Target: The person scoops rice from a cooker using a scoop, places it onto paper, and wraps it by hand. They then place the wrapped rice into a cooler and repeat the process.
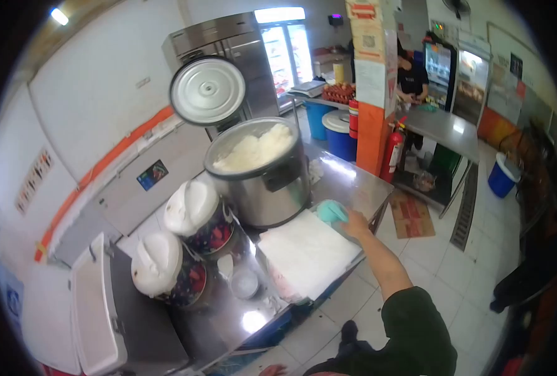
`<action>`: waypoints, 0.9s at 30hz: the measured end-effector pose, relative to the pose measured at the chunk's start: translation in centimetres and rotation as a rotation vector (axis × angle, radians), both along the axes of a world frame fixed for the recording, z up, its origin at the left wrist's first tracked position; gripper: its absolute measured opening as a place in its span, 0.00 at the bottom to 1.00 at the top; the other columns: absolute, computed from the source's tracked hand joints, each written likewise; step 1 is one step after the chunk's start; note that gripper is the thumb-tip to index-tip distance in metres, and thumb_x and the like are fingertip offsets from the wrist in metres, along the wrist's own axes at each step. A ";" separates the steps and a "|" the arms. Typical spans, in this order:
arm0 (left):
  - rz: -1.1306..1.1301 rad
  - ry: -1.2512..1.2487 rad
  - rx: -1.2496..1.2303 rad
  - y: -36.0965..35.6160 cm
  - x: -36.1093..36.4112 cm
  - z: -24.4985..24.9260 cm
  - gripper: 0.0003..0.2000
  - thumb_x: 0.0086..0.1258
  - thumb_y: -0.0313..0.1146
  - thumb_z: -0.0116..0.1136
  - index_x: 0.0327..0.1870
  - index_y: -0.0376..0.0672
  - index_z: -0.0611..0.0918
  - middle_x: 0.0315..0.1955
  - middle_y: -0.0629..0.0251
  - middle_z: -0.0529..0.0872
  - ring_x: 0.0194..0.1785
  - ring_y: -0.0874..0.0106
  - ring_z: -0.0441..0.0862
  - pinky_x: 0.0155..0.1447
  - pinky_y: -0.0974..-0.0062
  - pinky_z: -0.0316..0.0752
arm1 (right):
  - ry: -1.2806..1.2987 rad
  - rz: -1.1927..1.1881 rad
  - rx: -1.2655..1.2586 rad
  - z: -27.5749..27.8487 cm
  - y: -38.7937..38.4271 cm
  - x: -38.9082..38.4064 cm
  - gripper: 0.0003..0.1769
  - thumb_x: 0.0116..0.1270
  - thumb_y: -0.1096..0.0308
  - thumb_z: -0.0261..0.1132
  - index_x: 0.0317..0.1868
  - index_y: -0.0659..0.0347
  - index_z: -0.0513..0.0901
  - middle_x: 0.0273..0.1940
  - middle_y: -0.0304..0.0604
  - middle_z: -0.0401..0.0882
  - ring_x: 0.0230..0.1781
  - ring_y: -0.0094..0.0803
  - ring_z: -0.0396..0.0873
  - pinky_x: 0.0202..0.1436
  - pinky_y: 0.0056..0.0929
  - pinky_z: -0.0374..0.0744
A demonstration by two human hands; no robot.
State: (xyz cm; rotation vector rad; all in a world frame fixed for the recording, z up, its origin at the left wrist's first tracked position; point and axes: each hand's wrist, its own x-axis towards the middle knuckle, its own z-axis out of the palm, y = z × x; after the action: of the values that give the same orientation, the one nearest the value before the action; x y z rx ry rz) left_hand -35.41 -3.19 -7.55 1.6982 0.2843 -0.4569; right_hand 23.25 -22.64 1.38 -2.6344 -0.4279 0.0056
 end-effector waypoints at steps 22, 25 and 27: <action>0.878 -0.614 0.162 0.4 40.1 11.8 0.25 0.62 0.27 0.67 0.61 0.40 0.74 0.58 0.60 0.77 0.58 0.66 0.78 0.60 0.67 0.74 | -0.616 0.691 -0.496 33.2 20.5 12.5 0.16 0.65 0.64 0.58 0.50 0.63 0.80 0.41 0.51 0.85 0.42 0.48 0.84 0.43 0.44 0.80; 0.993 -0.623 0.140 1.9 42.5 10.2 0.31 0.60 0.31 0.70 0.65 0.40 0.70 0.61 0.58 0.75 0.60 0.63 0.75 0.61 0.64 0.72 | -0.599 0.719 -0.719 31.2 29.0 15.2 0.13 0.64 0.67 0.59 0.45 0.61 0.85 0.43 0.47 0.86 0.44 0.43 0.85 0.43 0.40 0.82; 1.033 -0.626 0.143 2.6 43.3 10.4 0.34 0.59 0.31 0.70 0.67 0.40 0.68 0.64 0.56 0.72 0.63 0.61 0.73 0.62 0.63 0.71 | -0.657 0.714 -0.706 28.2 34.4 18.0 0.10 0.62 0.68 0.60 0.40 0.61 0.86 0.40 0.48 0.87 0.41 0.43 0.86 0.40 0.40 0.82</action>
State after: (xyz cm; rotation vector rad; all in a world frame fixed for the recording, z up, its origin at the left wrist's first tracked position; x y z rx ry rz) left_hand 7.93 -0.62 2.89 1.5046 0.6724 0.8528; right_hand 41.27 11.80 29.63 -2.9012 -1.8551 -0.5839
